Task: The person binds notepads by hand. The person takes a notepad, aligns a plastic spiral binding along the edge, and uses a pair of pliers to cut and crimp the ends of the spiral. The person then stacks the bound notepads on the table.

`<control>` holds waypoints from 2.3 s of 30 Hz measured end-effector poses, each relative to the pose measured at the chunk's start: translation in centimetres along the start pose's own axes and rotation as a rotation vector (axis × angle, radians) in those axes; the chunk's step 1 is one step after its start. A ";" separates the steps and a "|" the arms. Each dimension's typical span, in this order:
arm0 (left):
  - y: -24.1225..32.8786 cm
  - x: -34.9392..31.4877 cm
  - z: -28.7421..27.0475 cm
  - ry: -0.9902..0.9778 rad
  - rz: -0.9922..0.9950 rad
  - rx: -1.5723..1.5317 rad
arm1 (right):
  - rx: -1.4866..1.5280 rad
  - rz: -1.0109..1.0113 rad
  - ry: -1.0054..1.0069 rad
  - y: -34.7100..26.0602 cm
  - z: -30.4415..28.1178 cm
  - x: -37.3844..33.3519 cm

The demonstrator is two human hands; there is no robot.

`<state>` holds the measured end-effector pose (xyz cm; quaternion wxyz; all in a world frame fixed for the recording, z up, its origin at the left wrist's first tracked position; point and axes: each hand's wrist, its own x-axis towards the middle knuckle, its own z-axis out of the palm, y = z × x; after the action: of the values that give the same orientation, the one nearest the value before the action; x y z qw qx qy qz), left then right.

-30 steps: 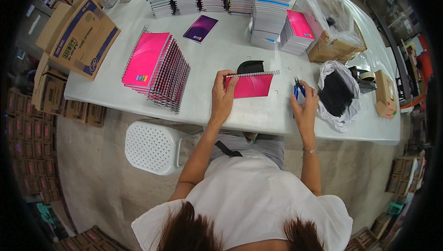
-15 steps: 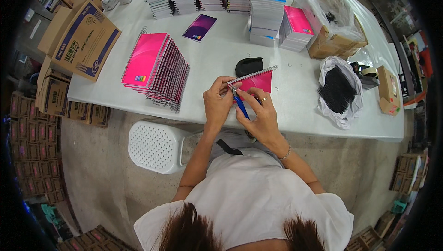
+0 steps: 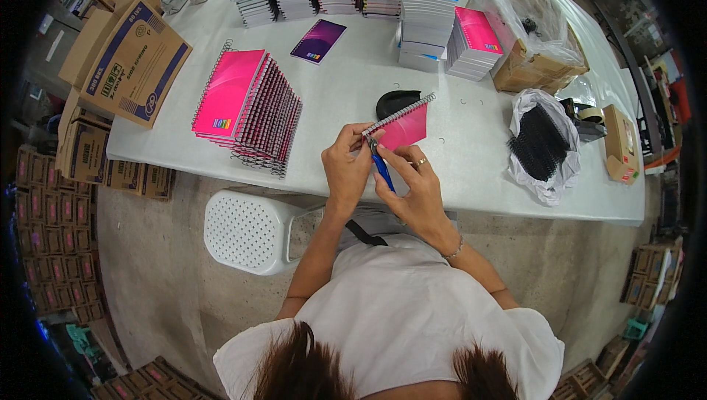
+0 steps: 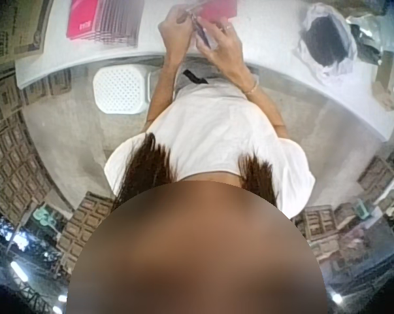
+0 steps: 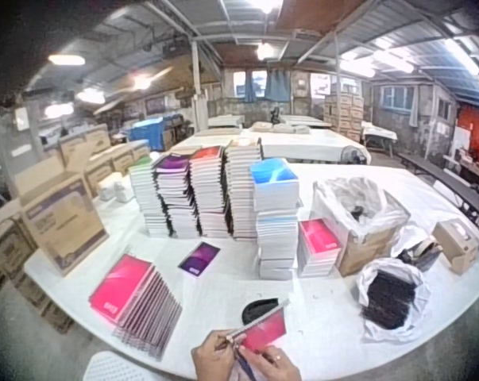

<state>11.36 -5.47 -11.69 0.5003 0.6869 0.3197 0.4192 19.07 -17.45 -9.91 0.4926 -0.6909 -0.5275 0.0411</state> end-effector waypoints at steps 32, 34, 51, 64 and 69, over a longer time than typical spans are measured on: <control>16.2 13.4 -22.8 0.043 0.196 0.087 | -0.206 0.292 0.130 15.6 -12.1 0.5; 16.2 15.7 -24.0 -0.083 0.203 0.161 | -0.155 0.295 0.131 15.5 -12.4 0.7; 9.2 20.7 -16.0 -0.711 0.350 0.716 | -0.202 0.242 0.149 12.1 -13.7 3.7; 7.2 19.9 -15.9 -0.602 0.411 0.806 | -0.259 0.091 0.151 12.1 -14.9 8.5; 6.4 20.3 -16.1 -0.558 0.438 0.760 | -0.254 -0.006 0.213 13.7 -15.8 12.8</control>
<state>6.04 16.82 2.01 0.1824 0.9564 0.1524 0.1694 43.20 -17.11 -5.84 0.4543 -0.7466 -0.4755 -0.1009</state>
